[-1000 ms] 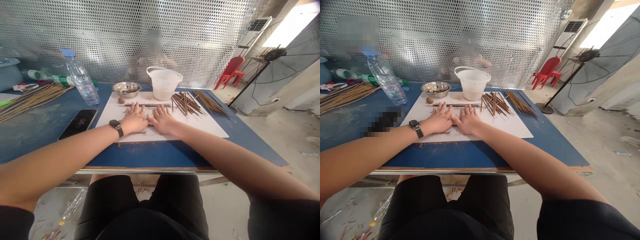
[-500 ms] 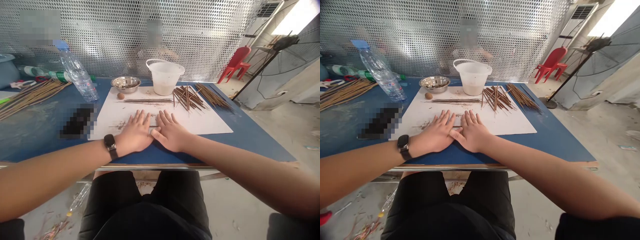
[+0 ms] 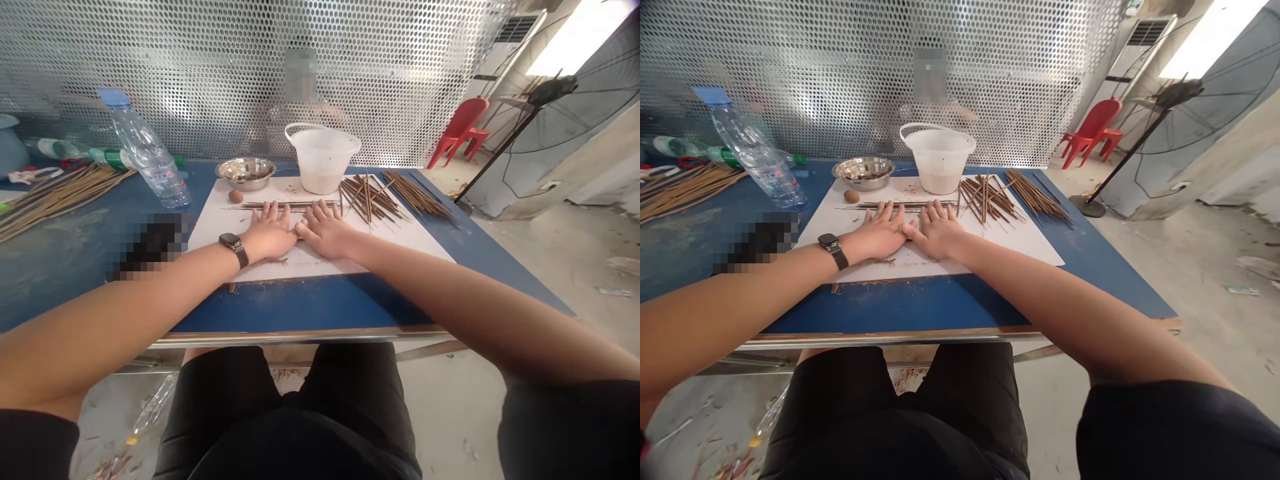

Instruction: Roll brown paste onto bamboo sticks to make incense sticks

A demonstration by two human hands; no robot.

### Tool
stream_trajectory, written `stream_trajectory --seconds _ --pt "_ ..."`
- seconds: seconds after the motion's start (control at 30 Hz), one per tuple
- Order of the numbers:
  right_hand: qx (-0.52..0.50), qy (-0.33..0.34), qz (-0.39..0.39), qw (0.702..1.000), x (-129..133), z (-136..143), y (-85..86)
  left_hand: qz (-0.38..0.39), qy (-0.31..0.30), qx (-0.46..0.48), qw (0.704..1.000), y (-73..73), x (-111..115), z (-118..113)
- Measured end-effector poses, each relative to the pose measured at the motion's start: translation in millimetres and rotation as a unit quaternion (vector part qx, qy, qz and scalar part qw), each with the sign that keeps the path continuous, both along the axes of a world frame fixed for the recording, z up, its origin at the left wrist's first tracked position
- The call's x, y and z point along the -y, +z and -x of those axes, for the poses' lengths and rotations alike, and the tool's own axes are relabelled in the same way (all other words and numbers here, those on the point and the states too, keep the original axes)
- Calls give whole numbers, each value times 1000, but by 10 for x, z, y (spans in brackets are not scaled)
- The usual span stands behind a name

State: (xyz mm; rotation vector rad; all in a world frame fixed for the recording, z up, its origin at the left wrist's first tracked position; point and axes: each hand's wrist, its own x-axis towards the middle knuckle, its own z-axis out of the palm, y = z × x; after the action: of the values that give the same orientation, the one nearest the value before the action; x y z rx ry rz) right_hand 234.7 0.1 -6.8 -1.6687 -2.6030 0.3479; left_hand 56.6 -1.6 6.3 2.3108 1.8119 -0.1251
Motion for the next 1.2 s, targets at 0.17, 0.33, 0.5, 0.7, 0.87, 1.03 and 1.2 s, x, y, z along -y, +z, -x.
stream_trajectory --seconds 0.17,0.33,0.5,0.7,0.87,1.03,1.2 --pt "-21 57 -9 998 532 -244 -18 0 -73 -6 997 32 662 164" --pt "-37 73 -17 996 1155 -275 -21 -72 -159 12 985 -137 1220 293" --pt "-45 65 0 997 1230 -60 -27 -73 -168 -2 983 -189 1107 273" --pt "-37 30 25 999 527 61 27 -4 -108 -32 994 21 412 193" --pt "-58 69 14 996 487 22 58 -11 -184 -32 982 71 389 212" --pt "-68 106 33 992 1149 -45 62 -35 -222 4 974 -87 993 361" --pt "-74 98 50 991 1393 -30 85 -24 -210 26 977 -145 1308 391"
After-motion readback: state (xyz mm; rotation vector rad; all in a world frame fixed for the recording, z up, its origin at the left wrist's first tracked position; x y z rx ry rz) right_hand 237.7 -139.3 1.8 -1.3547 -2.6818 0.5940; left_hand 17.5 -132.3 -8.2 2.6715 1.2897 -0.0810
